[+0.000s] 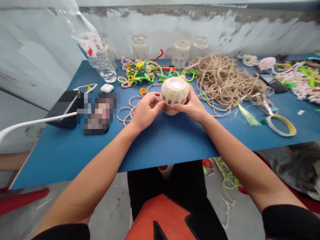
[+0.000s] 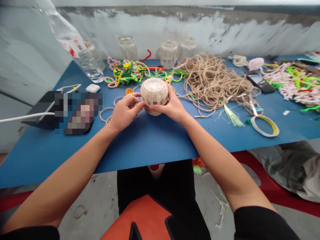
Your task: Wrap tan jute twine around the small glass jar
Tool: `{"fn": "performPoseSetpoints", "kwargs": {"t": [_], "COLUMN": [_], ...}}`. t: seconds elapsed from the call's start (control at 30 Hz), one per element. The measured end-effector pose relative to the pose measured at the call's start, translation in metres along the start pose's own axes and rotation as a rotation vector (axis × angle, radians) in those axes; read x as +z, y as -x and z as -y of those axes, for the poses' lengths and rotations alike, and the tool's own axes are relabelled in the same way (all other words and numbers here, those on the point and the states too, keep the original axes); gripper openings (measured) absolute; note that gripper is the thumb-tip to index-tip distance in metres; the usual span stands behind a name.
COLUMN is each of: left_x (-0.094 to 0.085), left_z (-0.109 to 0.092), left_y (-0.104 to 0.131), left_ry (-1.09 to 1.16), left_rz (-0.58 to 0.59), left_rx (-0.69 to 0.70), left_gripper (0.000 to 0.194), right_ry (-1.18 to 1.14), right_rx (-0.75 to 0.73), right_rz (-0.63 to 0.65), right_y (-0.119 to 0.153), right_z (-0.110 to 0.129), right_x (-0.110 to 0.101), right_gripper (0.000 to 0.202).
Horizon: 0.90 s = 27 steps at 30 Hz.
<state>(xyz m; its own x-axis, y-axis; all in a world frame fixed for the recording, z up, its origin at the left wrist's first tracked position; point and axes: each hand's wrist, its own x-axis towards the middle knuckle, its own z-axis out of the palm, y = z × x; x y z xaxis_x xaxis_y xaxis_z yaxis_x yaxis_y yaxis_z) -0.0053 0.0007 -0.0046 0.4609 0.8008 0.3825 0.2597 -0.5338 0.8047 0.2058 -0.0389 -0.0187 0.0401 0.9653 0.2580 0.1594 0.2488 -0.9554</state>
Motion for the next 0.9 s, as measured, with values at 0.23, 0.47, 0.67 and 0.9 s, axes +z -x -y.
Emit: {"fn": "performPoseSetpoints", "kwargs": {"t": [0.23, 0.47, 0.67, 0.9], "left_x": [-0.0010, -0.0024, -0.0036, -0.0049], "left_z": [-0.0014, -0.0024, -0.0023, -0.0020], "left_y": [0.0003, 0.0002, -0.0001, 0.0014], "left_ry": [-0.007, 0.008, 0.039, -0.006], "left_rz": [0.002, -0.001, -0.005, -0.005], "left_rx": [-0.025, -0.042, -0.078, -0.064], "left_gripper": [0.027, 0.027, 0.030, 0.029], "right_ry": [-0.026, -0.017, 0.099, 0.249], "right_rx": [-0.028, -0.039, -0.051, -0.076], "right_rz": [0.002, 0.019, -0.063, -0.133], "right_y": [-0.0010, -0.0007, 0.0024, 0.0034], "right_z": [0.0038, 0.0040, 0.0001, -0.0008], "right_x": [0.0020, 0.0077, 0.0086, 0.0092], "right_gripper": [0.117, 0.122, 0.118, 0.110]}}
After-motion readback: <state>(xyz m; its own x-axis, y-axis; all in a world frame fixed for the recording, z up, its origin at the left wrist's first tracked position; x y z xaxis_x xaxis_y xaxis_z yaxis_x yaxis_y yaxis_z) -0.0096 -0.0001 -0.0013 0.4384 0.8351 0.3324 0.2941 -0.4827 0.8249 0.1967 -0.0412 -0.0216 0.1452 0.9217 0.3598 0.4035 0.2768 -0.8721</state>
